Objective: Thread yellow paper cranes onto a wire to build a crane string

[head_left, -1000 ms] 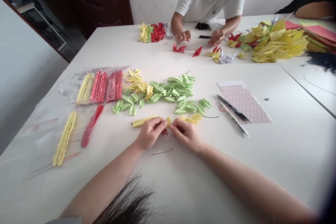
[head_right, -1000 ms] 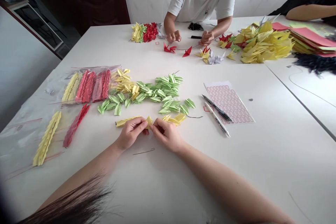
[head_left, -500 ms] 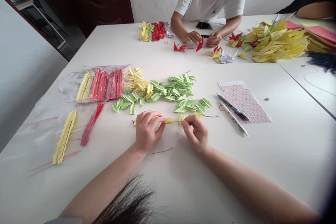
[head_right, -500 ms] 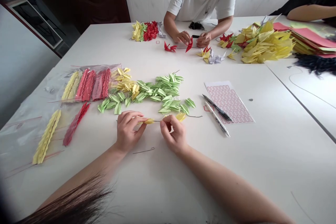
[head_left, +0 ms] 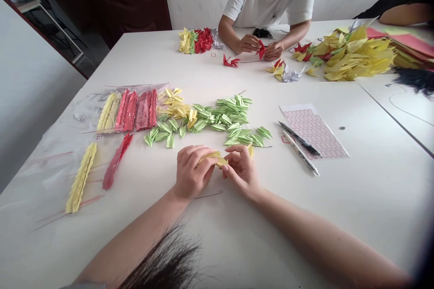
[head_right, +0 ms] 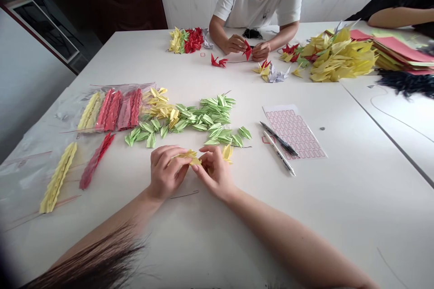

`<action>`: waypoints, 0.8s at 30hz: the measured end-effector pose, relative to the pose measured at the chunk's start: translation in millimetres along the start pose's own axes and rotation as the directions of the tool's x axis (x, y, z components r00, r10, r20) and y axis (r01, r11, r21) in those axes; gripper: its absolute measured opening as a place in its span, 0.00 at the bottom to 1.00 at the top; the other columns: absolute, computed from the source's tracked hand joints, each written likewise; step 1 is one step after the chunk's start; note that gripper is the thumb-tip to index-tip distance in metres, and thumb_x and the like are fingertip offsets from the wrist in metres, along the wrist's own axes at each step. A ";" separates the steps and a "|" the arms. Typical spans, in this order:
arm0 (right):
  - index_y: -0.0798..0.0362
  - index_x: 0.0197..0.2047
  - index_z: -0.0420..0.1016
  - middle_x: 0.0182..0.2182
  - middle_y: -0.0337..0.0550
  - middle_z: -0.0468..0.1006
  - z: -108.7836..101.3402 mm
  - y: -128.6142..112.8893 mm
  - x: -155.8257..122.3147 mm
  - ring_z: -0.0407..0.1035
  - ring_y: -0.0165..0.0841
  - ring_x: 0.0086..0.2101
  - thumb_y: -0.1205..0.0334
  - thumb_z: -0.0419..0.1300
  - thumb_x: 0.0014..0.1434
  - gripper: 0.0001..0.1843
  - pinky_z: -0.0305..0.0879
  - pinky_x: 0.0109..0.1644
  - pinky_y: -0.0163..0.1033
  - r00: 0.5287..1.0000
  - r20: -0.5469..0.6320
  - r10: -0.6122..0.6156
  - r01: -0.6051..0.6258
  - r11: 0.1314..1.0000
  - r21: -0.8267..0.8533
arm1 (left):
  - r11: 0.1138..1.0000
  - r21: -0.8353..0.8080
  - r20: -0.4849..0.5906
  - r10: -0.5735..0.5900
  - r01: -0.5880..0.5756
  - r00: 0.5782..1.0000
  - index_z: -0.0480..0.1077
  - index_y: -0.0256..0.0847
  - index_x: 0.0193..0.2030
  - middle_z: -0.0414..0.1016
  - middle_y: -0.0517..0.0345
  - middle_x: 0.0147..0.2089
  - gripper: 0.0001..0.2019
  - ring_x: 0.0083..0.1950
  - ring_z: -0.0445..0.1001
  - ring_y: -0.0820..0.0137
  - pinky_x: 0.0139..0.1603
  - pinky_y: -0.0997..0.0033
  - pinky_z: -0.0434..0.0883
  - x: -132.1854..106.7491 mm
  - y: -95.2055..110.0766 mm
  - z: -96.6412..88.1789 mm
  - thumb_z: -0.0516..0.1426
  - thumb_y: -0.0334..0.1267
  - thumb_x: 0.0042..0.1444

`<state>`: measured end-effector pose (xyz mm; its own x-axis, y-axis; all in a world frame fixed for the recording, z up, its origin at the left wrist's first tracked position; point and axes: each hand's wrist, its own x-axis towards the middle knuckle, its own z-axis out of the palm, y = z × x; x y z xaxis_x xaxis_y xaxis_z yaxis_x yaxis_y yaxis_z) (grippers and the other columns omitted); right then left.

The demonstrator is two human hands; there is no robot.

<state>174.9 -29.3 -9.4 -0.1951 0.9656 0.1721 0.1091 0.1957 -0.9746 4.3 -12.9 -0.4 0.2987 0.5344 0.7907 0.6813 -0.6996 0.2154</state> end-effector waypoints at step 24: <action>0.48 0.41 0.62 0.24 0.35 0.75 0.4 0.9 12.8 0.71 0.29 0.22 0.46 0.58 0.65 0.16 0.66 0.24 0.34 0.979 -0.202 0.009 0.037 0.975 0.221 | 0.346 -0.497 0.689 -0.400 0.796 0.604 0.70 0.38 0.40 0.72 0.60 0.31 0.15 0.28 0.70 0.74 0.30 0.75 0.69 4.7 -15.6 -2.4 0.60 0.50 0.59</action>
<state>172.1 -16.8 -8.1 0.0070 0.9820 0.1886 -0.1163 0.1881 -0.9752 -6.5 -0.6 1.3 0.3685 0.9296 -0.0033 0.1410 -0.0524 0.9886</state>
